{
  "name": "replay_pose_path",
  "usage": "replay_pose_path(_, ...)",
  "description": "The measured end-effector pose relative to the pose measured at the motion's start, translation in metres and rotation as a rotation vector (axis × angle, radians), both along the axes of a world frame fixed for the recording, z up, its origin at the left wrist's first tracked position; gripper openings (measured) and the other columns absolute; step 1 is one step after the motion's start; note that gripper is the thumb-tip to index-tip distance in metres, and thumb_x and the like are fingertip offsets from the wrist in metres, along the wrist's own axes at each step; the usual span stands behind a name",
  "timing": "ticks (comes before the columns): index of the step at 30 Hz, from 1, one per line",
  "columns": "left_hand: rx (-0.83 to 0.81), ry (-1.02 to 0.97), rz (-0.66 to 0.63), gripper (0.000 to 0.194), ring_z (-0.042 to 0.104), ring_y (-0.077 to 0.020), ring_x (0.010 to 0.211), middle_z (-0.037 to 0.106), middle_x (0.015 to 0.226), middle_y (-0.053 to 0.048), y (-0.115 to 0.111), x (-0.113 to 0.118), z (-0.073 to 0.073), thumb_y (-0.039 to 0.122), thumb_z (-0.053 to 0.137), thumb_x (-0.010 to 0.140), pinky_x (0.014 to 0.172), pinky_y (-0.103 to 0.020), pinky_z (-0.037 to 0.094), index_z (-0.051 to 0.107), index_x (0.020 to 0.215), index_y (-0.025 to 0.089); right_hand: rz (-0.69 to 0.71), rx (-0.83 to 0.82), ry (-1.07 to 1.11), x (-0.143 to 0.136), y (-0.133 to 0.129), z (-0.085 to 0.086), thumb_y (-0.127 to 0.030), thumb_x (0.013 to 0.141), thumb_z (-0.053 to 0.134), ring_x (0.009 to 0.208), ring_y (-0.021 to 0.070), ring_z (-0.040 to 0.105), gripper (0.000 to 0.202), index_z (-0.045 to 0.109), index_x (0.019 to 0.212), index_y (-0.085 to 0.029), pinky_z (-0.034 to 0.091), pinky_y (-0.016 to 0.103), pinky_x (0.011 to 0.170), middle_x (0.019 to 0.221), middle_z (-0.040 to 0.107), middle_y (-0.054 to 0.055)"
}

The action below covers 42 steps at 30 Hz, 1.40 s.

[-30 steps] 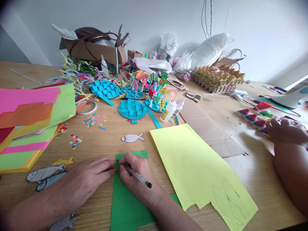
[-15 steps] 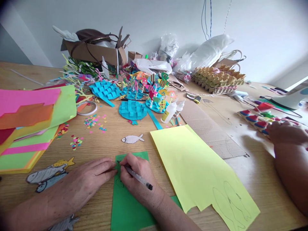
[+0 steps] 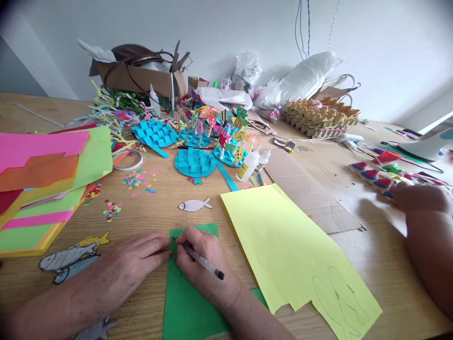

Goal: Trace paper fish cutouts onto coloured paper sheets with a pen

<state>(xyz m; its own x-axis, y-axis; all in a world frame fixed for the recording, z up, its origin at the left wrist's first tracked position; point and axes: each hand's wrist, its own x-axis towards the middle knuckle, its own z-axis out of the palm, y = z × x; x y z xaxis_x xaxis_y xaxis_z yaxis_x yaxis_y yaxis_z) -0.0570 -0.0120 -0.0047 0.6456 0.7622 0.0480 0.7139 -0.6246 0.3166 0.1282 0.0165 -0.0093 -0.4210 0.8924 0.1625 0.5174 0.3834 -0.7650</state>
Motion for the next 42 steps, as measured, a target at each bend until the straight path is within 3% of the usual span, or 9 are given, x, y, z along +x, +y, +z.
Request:
replay_pose_path(18, -0.061, 0.000, 0.003, 0.030, 0.056, -0.0214, 0.099, 0.061, 0.106, -0.004, 0.001, 0.000, 0.004, 0.005, 0.038, 0.089, 0.087, -0.035, 0.047, 0.061, 0.102, 0.018, -0.004, 0.009, -0.015, 0.000, 0.000, 0.001, -0.008, 0.070, 0.048, 0.046, 0.0099, 0.045, 0.013, 0.050, 0.066, -0.021, 0.032, 0.019, 0.046, 0.052, 0.050, -0.006)
replay_pose_path(26, -0.071, -0.072, 0.031, 0.027, 0.055, -0.0178, 0.100, 0.060, 0.108, -0.001, 0.000, -0.002, -0.002, 0.009, 0.039, 0.094, 0.089, -0.032, 0.045, 0.061, 0.103, 0.022, -0.105, -0.084, 0.233, 0.011, 0.000, 0.017, -0.021, 0.078, 0.049, 0.052, 0.0125, 0.054, 0.008, 0.054, 0.071, -0.020, 0.041, 0.022, 0.049, 0.057, 0.061, -0.002)
replay_pose_path(30, -0.026, -0.046, 0.017, 0.027, 0.054, -0.0178, 0.101, 0.061, 0.104, -0.002, 0.001, -0.002, -0.001, 0.011, 0.037, 0.096, 0.089, -0.032, 0.045, 0.061, 0.104, 0.020, -0.137, -0.004, 0.288, 0.021, -0.007, 0.037, -0.020, 0.080, 0.050, 0.053, 0.0122, 0.056, 0.007, 0.054, 0.075, -0.021, 0.042, 0.021, 0.047, 0.059, 0.062, -0.002)
replay_pose_path(35, 0.034, -0.008, -0.080, 0.037, 0.055, -0.0210, 0.105, 0.060, 0.112, -0.006, 0.004, -0.005, 0.002, 0.001, 0.034, 0.087, 0.090, -0.036, 0.046, 0.062, 0.104, 0.018, -0.081, 0.224, 0.102, 0.039, -0.038, 0.057, -0.016, 0.085, 0.048, 0.048, 0.0098, 0.054, 0.009, 0.055, 0.084, -0.022, 0.042, 0.020, 0.047, 0.061, 0.062, -0.003)
replay_pose_path(42, 0.088, 0.000, -0.124, 0.046, 0.052, -0.0195, 0.109, 0.058, 0.115, -0.006, 0.003, -0.010, 0.013, -0.004, 0.029, 0.081, 0.093, -0.036, 0.045, 0.060, 0.108, 0.017, -0.071, 0.382, -0.097, 0.064, -0.073, 0.033, -0.011, 0.087, 0.046, 0.058, 0.0133, 0.061, 0.015, 0.056, 0.089, -0.022, 0.046, 0.023, 0.054, 0.068, 0.065, 0.001)
